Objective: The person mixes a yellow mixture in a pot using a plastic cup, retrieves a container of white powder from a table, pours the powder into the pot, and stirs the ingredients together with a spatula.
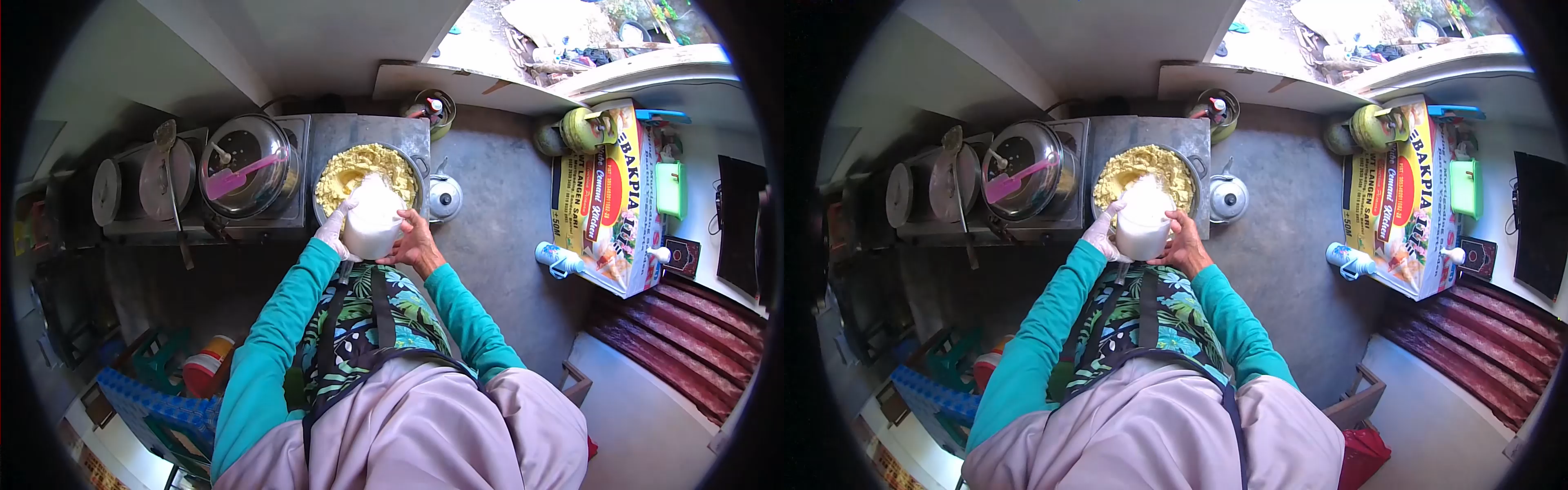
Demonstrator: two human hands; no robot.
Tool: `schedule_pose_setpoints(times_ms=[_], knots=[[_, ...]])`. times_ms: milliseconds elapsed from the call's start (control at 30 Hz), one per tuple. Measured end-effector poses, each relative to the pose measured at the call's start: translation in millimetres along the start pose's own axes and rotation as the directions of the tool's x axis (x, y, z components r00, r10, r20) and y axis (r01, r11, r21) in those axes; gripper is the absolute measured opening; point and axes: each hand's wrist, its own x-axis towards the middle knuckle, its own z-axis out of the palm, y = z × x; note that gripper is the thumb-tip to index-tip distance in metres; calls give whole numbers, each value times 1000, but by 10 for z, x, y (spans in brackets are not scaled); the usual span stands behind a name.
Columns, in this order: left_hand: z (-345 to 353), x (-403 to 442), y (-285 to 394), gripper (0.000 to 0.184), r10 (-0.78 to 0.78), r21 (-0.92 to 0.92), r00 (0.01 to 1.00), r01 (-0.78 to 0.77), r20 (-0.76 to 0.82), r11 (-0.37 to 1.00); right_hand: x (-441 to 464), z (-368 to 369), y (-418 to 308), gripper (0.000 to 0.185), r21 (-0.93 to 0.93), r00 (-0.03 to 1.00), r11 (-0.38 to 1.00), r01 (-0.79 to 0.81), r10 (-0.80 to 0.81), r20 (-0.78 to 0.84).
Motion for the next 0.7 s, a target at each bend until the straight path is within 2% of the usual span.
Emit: schedule_pose_setpoints(times_ms=[67, 133, 233, 267, 333, 367, 400, 433, 467, 500, 567, 633, 667, 700], knots=[[82, -171, -30, 78, -16, -23, 1000, 16, -2, 1000, 23, -8, 7, 75, -6, 1000, 1000, -9, 9, 11], [198, -368, -107, 75, 88, -5, 996, -88, 25, 996, 60, -41, 47, 74, -14, 1000, 1000, -22, 23, 21], [159, -323, -99, 68, 67, -43, 997, -68, -32, 997, 89, -41, 49, 73, -8, 999, 1000, -23, 23, 28], [107, -256, -115, 68, 63, -47, 997, -65, -33, 997, 75, -43, 66, 73, 13, 1000, 1000, 2, -2, 10], [-56, -87, -147, 67, 137, -64, 987, -131, 89, 989, 90, -104, 143, 72, 32, 1000, 999, 21, -21, -8], [-125, -39, -198, 67, 142, -66, 986, -136, 89, 988, 178, -196, 194, 72, 15, 989, 991, 129, -130, 69], [-187, -24, -271, 68, 294, -41, 928, -292, 230, 955, 246, -269, 215, 71, 6, 960, 971, 239, -237, 149], [-201, -40, -328, 70, 422, -39, 828, -440, 368, 897, 199, -240, 238, 71, 2, 959, 971, 240, -238, 153], [-201, -36, -347, 73, 500, -87, 696, -538, 516, 839, 145, -222, 281, 73, -12, 847, 877, 480, -459, 268], [-232, -56, -403, 72, 572, -116, 602, -626, 557, 772, 100, -200, 289, 75, 5, 671, 727, 687, -637, 380], [-229, 35, -417, 68, 647, -118, 560, -702, 518, 702, 80, -197, 261, 78, 26, 643, 714, 700, -645, 412], [-284, 110, -333, 72, 483, -32, 735, -534, 476, 845, 112, -161, 204, 77, 54, 764, 826, 561, -542, 351], [-273, 160, -325, 70, 455, -109, 747, -465, 485, 879, 95, -145, 180, 75, 25, 831, 869, 493, -480, 283], [-295, 196, -319, 70, 459, -110, 740, -470, 491, 876, 87, -133, 144, 75, 22, 826, 866, 500, -484, 288]])
